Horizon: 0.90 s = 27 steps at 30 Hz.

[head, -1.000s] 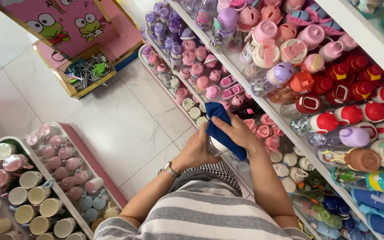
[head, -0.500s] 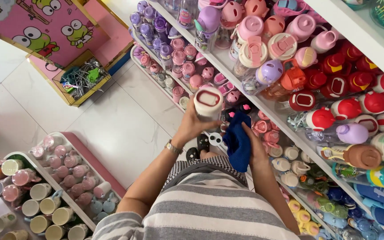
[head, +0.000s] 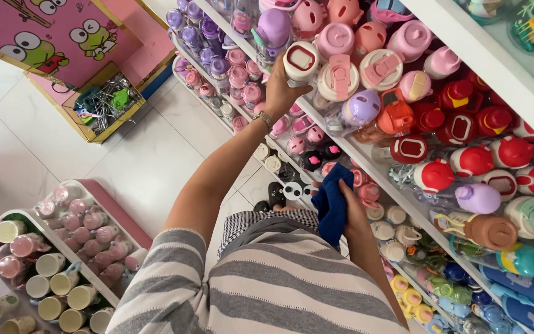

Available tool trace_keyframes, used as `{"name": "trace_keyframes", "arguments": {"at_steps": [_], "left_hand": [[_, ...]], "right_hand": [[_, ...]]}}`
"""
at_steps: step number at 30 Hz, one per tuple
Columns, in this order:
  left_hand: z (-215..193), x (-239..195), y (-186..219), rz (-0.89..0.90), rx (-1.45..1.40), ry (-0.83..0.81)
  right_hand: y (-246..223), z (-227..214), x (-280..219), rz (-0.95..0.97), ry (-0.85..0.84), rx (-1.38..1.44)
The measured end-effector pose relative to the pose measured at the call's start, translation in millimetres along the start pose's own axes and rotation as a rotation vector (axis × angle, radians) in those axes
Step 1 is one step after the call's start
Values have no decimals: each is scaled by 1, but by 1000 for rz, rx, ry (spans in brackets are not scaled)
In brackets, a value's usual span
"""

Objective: The recorder is cleaning and organizing various water bottles on store shelves using a cloth.

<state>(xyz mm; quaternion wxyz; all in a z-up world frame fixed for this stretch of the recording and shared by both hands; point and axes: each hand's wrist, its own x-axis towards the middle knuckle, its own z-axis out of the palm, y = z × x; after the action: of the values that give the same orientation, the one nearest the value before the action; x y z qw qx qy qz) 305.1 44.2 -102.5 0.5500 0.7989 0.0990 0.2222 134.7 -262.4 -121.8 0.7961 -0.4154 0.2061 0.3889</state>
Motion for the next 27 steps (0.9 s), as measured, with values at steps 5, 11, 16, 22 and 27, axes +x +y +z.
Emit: {"name": "trace_keyframes", "arguments": {"at_steps": [5,11,16,22,27], "left_hand": [[22,5,-32,-44,13,-24],[26,-8,-64,95,109,-24],[18,-21,-97,-116,312,-22],[-28,34,-88,-166,219,281],[-35,66,-88,-3,-76,29]], "right_hand": [[-6,-13,11,19,24,10],[-11,-23,27,60,91,29],[-26,-19,32,32,56,22],[-42,24,26,8,17,38],[-20,4,40,-79,-93,53]]}}
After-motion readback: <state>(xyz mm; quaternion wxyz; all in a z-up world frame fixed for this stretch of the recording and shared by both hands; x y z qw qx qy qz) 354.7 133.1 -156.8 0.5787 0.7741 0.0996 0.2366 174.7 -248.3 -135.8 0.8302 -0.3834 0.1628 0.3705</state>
